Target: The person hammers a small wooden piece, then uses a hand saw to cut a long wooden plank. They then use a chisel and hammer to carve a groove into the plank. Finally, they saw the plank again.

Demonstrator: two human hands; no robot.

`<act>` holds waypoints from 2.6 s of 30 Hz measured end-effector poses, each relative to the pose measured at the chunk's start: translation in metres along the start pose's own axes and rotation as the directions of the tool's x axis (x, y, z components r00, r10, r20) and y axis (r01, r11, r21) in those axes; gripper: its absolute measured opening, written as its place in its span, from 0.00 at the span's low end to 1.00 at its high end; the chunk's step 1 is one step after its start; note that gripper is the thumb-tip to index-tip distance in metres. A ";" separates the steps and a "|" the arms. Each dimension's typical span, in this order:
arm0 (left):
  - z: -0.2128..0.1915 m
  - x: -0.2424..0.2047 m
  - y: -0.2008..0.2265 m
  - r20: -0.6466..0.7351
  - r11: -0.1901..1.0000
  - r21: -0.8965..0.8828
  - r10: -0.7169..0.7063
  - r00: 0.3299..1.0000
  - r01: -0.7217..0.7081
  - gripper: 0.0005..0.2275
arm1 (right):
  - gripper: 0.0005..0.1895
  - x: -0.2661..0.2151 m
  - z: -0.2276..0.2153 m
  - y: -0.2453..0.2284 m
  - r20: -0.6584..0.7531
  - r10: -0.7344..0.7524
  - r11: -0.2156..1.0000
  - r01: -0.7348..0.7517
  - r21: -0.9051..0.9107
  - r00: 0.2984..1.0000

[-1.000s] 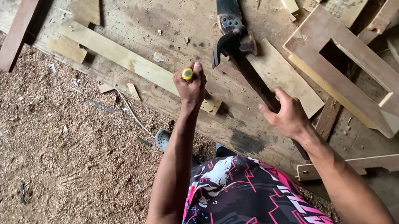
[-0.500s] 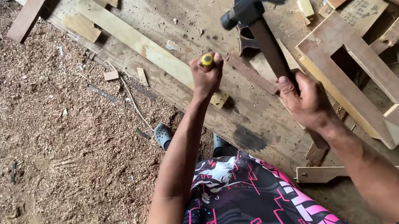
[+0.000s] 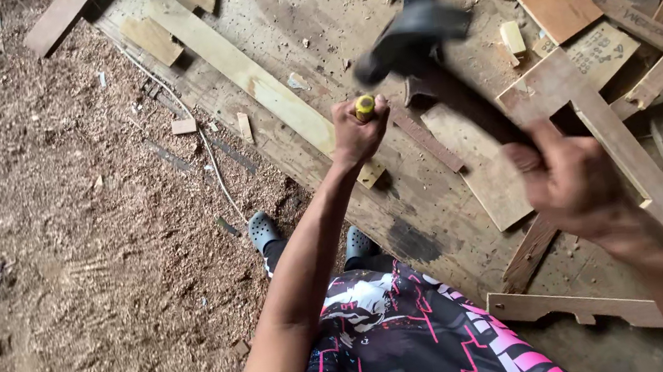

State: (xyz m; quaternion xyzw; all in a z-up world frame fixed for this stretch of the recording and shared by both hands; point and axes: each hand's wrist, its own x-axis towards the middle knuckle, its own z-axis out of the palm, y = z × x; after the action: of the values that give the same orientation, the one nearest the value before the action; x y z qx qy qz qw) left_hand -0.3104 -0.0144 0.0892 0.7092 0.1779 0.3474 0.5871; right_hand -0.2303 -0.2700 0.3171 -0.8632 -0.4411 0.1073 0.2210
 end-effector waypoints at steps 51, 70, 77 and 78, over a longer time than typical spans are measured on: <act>-0.351 -0.021 0.037 -0.416 0.980 0.190 0.130 0.900 -0.053 0.14 | 0.14 0.142 0.379 -0.078 0.285 0.643 0.336 -0.597 0.729 0.711; -0.450 0.051 -0.023 -0.460 0.977 -0.157 0.054 0.886 -0.141 0.13 | 0.13 0.302 0.407 -0.203 0.405 0.549 0.171 -0.572 0.802 0.732; -0.374 0.121 -0.035 -0.368 0.975 -0.168 -0.201 0.908 0.148 0.19 | 0.20 0.272 0.398 -0.154 0.470 0.405 0.230 -0.584 0.778 0.784; -0.367 0.146 -0.038 -0.367 0.977 -0.155 -0.192 0.910 0.144 0.19 | 0.20 0.284 0.396 -0.147 0.462 0.436 0.262 -0.600 0.756 0.772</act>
State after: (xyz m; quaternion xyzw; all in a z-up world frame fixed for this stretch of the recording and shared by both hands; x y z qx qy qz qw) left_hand -0.4600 0.3518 0.1196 0.5725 0.3267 0.4368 0.6122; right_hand -0.3193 0.1486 0.0416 -0.7051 -0.0286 0.4523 0.5454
